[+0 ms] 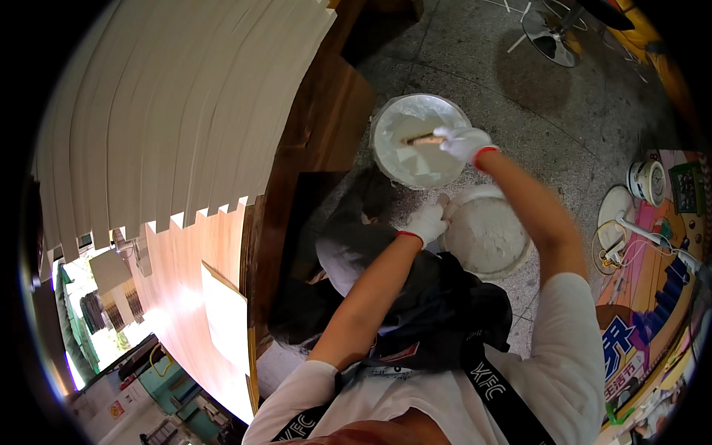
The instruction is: The person applies white paint to the edges of stacked wooden panels using a brush. They then use a sanding block to smooth the edges of individual panels and place them back on the stack.
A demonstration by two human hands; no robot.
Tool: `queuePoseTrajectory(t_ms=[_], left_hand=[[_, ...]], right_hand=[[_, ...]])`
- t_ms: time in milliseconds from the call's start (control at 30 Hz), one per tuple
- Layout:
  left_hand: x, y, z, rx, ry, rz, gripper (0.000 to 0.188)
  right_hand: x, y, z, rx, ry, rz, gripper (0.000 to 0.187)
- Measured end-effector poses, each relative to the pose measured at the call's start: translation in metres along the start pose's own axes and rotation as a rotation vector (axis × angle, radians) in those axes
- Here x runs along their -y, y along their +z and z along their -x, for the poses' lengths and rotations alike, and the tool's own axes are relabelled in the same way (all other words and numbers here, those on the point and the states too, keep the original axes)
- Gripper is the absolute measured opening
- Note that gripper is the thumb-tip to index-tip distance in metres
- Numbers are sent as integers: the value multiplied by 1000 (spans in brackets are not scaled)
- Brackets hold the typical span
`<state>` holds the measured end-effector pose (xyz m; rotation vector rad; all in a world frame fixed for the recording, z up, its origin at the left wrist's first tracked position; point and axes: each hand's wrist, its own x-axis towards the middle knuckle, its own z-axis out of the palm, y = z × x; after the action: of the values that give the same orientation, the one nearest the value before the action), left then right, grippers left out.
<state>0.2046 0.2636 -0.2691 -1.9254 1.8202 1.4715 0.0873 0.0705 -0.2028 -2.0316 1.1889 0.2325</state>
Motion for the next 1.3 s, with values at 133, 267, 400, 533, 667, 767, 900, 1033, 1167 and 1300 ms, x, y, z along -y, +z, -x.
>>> queuePoseTrajectory(t_ms=[133,267,400,533,667,767,900,1033,1167,1300], left_hand=[[-12,-8,13,75,62,0,56],[-1,-13,17,17,105,75,53],[7,-12,12,0,109,102,52],[1,-22,26,3,91,136,54],[-7,-29,29,15,83,119,56],[-6,-32,31,46,46,175,55],[-9,-34,32,68,30,167,55],[-8,-35,34,73,-15,130,58],[-6,-33,34,61,-38,133,58],[-6,-30,32,29,-10,165,58]], right_hand=[[-13,88,-52,58,146,420,37],[-46,141,-75,92,184,582,36],[-76,148,-93,143,127,579,36],[-43,87,-73,371,88,401,36],[-60,36,-39,310,5,-304,42],[-46,-15,12,360,148,-713,51],[-50,-22,53,279,172,-944,55],[-42,-23,74,233,183,-1073,57],[-33,-27,78,270,163,-1108,48],[-28,2,36,182,263,-909,39]])
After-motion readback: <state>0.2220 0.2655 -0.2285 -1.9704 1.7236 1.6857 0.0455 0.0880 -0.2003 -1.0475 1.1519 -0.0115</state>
